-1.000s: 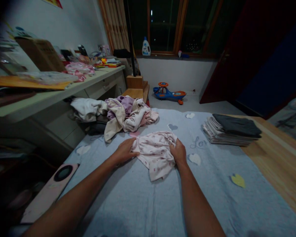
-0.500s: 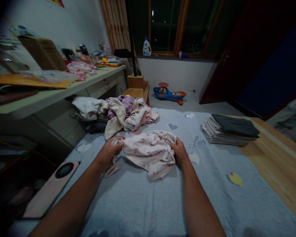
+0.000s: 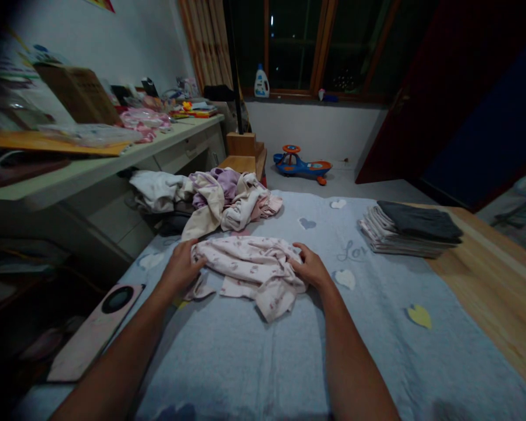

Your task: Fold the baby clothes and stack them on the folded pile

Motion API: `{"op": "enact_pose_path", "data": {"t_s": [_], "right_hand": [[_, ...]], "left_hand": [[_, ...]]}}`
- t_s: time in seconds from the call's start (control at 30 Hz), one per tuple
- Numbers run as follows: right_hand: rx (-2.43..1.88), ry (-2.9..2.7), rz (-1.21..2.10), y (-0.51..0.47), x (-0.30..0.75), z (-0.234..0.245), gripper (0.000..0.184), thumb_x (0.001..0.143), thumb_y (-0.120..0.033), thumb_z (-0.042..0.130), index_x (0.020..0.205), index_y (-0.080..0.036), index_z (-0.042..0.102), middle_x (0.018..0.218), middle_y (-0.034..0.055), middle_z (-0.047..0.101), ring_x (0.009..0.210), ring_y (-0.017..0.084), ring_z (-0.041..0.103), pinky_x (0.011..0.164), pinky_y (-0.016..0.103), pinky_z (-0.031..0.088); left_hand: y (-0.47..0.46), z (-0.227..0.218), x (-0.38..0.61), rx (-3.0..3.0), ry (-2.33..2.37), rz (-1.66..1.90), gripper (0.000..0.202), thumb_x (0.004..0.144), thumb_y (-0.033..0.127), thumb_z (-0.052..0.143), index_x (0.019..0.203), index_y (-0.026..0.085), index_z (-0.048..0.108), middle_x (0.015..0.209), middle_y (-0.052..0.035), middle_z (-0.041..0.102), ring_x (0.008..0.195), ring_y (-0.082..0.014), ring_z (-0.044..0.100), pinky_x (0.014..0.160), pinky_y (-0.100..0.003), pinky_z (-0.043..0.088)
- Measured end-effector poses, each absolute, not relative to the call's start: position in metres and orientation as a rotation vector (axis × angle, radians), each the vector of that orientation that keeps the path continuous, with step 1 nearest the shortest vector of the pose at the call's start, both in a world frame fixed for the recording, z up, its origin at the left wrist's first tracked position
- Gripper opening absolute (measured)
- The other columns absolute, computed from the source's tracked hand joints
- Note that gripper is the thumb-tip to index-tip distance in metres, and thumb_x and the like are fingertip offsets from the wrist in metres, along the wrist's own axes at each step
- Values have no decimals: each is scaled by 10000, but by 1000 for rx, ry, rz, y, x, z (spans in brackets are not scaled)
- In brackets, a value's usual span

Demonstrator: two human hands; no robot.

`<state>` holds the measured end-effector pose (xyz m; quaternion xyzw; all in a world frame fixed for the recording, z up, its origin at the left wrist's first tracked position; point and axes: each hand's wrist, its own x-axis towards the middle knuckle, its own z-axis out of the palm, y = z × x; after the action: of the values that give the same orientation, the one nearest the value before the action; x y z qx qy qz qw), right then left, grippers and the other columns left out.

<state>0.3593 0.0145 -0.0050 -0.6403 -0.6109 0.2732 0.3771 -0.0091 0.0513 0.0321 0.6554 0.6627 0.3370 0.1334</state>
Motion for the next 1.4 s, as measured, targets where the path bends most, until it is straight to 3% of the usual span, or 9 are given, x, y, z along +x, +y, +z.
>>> {"op": "enact_pose_path", "data": {"t_s": [0.07, 0.23, 0.4, 0.67, 0.83, 0.93, 1.13, 1.3, 1.4], "right_hand": [[-1570, -1527, 816, 14, 358, -3, 616, 752, -414, 646, 1312, -170, 560, 695, -47, 534, 588, 134, 509, 530, 235, 404], [-1414, -1188, 822, 19, 366, -4, 639, 713, -344, 632, 1326, -202, 518, 950, 20, 595, 766, 163, 599, 636, 254, 478], [-1481, -882, 474, 24, 388, -10, 594, 699, -416, 624, 1231, -155, 570, 1000, 63, 627, 786, 184, 608, 699, 298, 489], [-1894, -1203, 352, 18, 394, -10, 561, 775, -614, 553, 1076, -155, 674, 715, 33, 629, 687, 214, 585, 668, 317, 445], [-1616, -1498, 675, 14, 379, -2, 623, 706, -374, 627, 1297, -196, 549, 1042, 58, 691, 884, 216, 628, 802, 318, 475], [-1462, -1467, 764, 17, 380, -1, 558, 701, -301, 562, 1250, -206, 572, 1154, 64, 668, 975, 216, 618, 865, 328, 475], [-1686, -951, 4, 20, 416, -8, 497, 736, -318, 522, 1197, -142, 582, 1112, 123, 600, 950, 240, 567, 880, 379, 456], [-2007, -961, -313, 16, 409, -11, 485, 703, -281, 625, 1174, -164, 611, 1222, 184, 512, 1116, 353, 460, 935, 497, 371], [-2032, -1087, -359, 14, 386, 3, 455, 719, -247, 608, 1167, -169, 614, 1241, 178, 506, 1125, 352, 457, 919, 474, 365]], "left_hand": [[40, 37, 3, 2158, 2065, 920, 460, 768, 233, 640, 1222, 186, 593, 1434, -182, 459, 1340, -389, 384, 1071, -545, 333], [4, 41, 37, 2513, 1215, 492, 214, 855, 253, 567, 1055, 212, 630, 1089, -101, 634, 1050, -262, 574, 940, -388, 456], [-16, 26, 49, 2488, 1033, 373, 359, 777, 229, 655, 1133, 243, 616, 1215, -84, 592, 1134, -261, 531, 981, -393, 437], [-6, 1, 52, 2501, 1111, 548, 261, 904, 169, 481, 1082, 208, 667, 1153, -103, 650, 1082, -252, 562, 947, -413, 453], [-7, 5, 50, 2350, 1185, 757, 253, 917, 190, 420, 1050, 207, 635, 1034, -78, 670, 1002, -230, 592, 892, -374, 467], [-11, 14, 43, 2196, 1302, 979, 220, 870, 196, 418, 965, 210, 617, 945, -56, 655, 930, -216, 604, 848, -342, 478], [-12, 16, 25, 2046, 1497, 978, 165, 821, 278, 454, 846, 222, 607, 726, 9, 626, 676, -177, 595, 698, -292, 476], [-7, 7, 24, 2262, 1411, 710, 198, 794, 247, 499, 931, 220, 640, 903, -35, 699, 850, -216, 650, 786, -322, 486], [-5, 3, 26, 2323, 1338, 662, 210, 808, 250, 504, 960, 207, 641, 970, -64, 698, 936, -237, 646, 842, -348, 490]]}}
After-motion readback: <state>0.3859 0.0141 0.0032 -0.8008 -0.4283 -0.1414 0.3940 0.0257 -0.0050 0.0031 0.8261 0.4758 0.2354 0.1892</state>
